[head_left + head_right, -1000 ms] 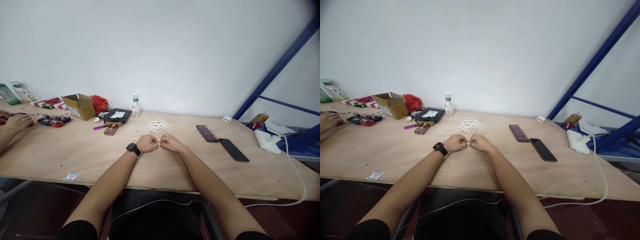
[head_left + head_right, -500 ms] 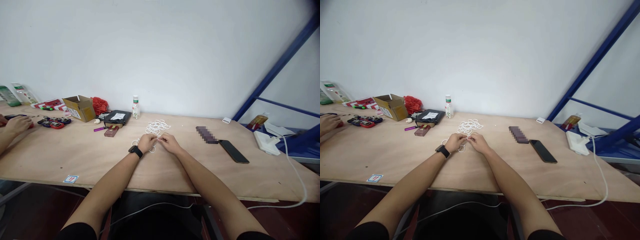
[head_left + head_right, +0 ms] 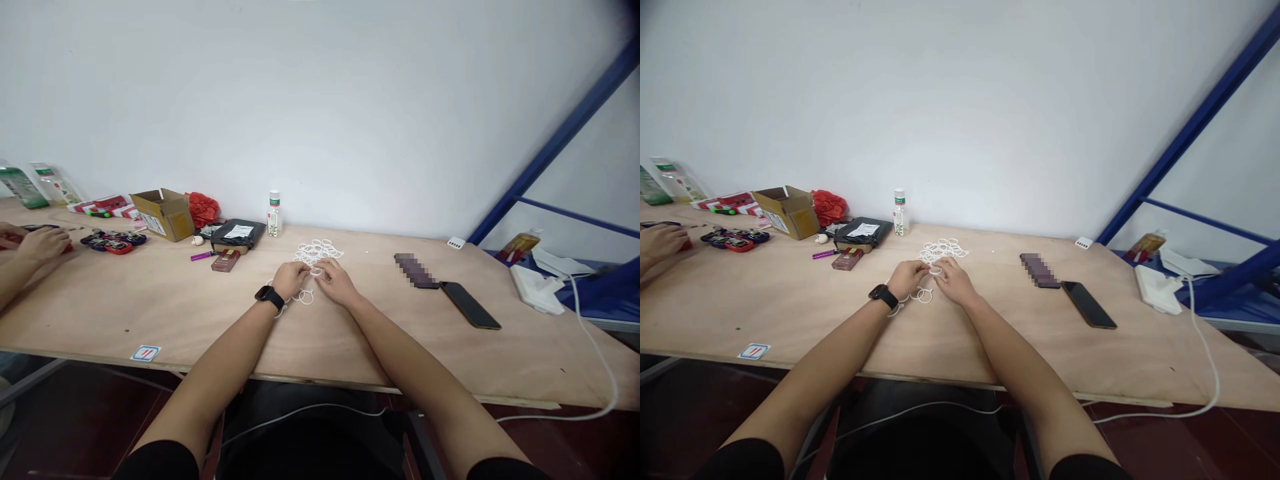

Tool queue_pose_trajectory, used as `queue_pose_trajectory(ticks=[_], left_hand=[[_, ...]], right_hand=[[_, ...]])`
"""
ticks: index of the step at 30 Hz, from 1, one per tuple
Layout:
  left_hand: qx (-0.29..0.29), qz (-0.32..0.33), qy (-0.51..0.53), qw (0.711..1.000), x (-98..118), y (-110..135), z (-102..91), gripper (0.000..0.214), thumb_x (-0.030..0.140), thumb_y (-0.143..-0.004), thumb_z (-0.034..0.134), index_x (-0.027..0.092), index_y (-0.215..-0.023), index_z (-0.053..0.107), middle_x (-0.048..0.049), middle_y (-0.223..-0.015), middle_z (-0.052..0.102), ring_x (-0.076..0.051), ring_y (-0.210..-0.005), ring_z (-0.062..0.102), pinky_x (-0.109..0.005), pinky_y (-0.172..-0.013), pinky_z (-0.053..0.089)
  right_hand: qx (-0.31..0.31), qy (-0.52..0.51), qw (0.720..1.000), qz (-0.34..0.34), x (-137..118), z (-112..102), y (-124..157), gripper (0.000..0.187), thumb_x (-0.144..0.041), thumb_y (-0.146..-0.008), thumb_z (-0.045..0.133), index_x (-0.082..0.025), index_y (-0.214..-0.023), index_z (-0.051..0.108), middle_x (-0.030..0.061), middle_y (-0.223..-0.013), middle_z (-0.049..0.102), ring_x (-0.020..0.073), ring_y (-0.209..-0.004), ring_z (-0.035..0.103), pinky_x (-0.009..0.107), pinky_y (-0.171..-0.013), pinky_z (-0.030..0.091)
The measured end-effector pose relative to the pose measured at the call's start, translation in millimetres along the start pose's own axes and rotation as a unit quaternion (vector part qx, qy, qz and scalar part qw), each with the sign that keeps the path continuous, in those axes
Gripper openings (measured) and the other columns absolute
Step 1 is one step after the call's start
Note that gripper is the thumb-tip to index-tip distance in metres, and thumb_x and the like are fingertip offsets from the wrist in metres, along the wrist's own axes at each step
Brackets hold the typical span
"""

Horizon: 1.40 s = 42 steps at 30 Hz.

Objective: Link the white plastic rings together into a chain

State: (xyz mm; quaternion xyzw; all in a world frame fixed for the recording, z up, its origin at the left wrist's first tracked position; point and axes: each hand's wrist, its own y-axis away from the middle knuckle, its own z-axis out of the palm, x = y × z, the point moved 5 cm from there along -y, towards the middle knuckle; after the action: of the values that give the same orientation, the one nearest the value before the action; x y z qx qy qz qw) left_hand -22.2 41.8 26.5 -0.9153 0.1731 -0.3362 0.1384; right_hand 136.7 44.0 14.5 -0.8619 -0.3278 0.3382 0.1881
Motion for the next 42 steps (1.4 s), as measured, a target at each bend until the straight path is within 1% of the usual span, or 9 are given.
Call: queue_pose_trajectory(ticks=[3,6,10,16,20,25,32,38,42], left_hand=[[-0.023,-0.032,-0.044,0.998,-7,2,0.4,0.018,0.020,-0.081,0.054,0.021,-0.090,0.071,-0.0044,-0.093,0.074,-0.021,-0.087,0.066,-0.030,-0.077,0.045],[-0.060,-0.056,-0.093,0.992,-6,6,3.4,0.015,0.019,-0.075,0.056,0.022,-0.079,0.070,-0.0038,-0.089,0.074,-0.024,-0.090,0.064,-0.035,-0.083,0.041],[-0.091,-0.050,-0.117,0.988,2,9,9.3,0.013,0.023,-0.074,0.056,0.021,-0.075,0.069,-0.0043,-0.088,0.073,-0.026,-0.092,0.063,-0.040,-0.087,0.036],[-0.095,-0.046,-0.093,0.990,5,10,12.6,0.017,0.033,-0.079,0.057,0.022,-0.087,0.068,-0.0026,-0.086,0.073,-0.023,-0.090,0.064,-0.039,-0.090,0.035],[-0.079,-0.035,-0.096,0.992,4,9,12.7,0.022,0.035,-0.084,0.055,0.022,-0.095,0.070,-0.0034,-0.091,0.074,-0.023,-0.094,0.064,-0.037,-0.089,0.036],[-0.069,0.037,-0.087,0.993,8,6,16.2,0.029,0.041,-0.088,0.054,0.023,-0.104,0.070,-0.0048,-0.100,0.073,-0.022,-0.095,0.064,-0.032,-0.084,0.041],[-0.026,0.077,-0.043,0.996,17,6,12.4,0.031,0.040,-0.093,0.048,0.022,-0.101,0.071,-0.0044,-0.093,0.073,-0.018,-0.083,0.063,-0.028,-0.080,0.044],[-0.008,0.060,0.001,0.998,18,6,13.4,0.027,0.040,-0.090,0.051,0.020,-0.094,0.070,-0.0050,-0.090,0.071,-0.019,-0.083,0.061,-0.031,-0.082,0.044],[-0.007,0.042,0.052,0.998,18,8,13.2,0.030,0.039,-0.086,0.056,0.019,-0.107,0.065,-0.0053,-0.100,0.070,-0.018,-0.084,0.061,-0.030,-0.079,0.046]], right_hand=[[-0.025,0.069,0.996,0.050,18,2,-1,0.054,-0.009,-0.081,0.049,-0.022,-0.134,0.050,0.0094,-0.138,0.046,0.0212,-0.111,0.055,0.036,-0.093,0.047],[-0.076,0.128,0.987,0.063,30,8,-3,0.057,-0.007,-0.083,0.044,-0.021,-0.138,0.046,0.0088,-0.148,0.038,0.0240,-0.130,0.042,0.039,-0.103,0.040],[-0.131,0.148,0.979,0.043,32,16,-5,0.052,-0.011,-0.089,0.040,-0.025,-0.138,0.047,0.0072,-0.139,0.051,0.0222,-0.123,0.049,0.036,-0.100,0.040],[-0.117,0.135,0.982,0.067,30,13,1,0.039,-0.017,-0.092,0.044,-0.023,-0.128,0.058,0.0095,-0.115,0.064,0.0203,-0.104,0.059,0.029,-0.086,0.044],[-0.090,0.068,0.992,0.064,25,8,4,0.030,-0.020,-0.090,0.051,-0.021,-0.115,0.067,0.0085,-0.099,0.067,0.0189,-0.091,0.061,0.030,-0.082,0.046],[0.004,-0.106,0.990,0.094,22,2,2,0.027,-0.031,-0.087,0.057,-0.022,-0.109,0.071,0.0065,-0.097,0.070,0.0181,-0.086,0.062,0.031,-0.079,0.047],[0.031,-0.355,0.914,0.194,27,9,1,0.038,-0.050,-0.074,0.068,-0.017,-0.093,0.072,0.0016,-0.072,0.067,0.0120,-0.058,0.054,0.025,-0.056,0.043],[0.071,-0.414,0.884,0.207,21,3,-3,0.037,-0.053,-0.067,0.073,-0.019,-0.082,0.068,-0.0005,-0.065,0.063,0.0109,-0.054,0.051,0.025,-0.053,0.043],[0.122,-0.459,0.851,0.222,19,-7,-3,0.037,-0.052,-0.067,0.073,-0.019,-0.083,0.066,-0.0001,-0.070,0.063,0.0118,-0.060,0.053,0.025,-0.057,0.045]])
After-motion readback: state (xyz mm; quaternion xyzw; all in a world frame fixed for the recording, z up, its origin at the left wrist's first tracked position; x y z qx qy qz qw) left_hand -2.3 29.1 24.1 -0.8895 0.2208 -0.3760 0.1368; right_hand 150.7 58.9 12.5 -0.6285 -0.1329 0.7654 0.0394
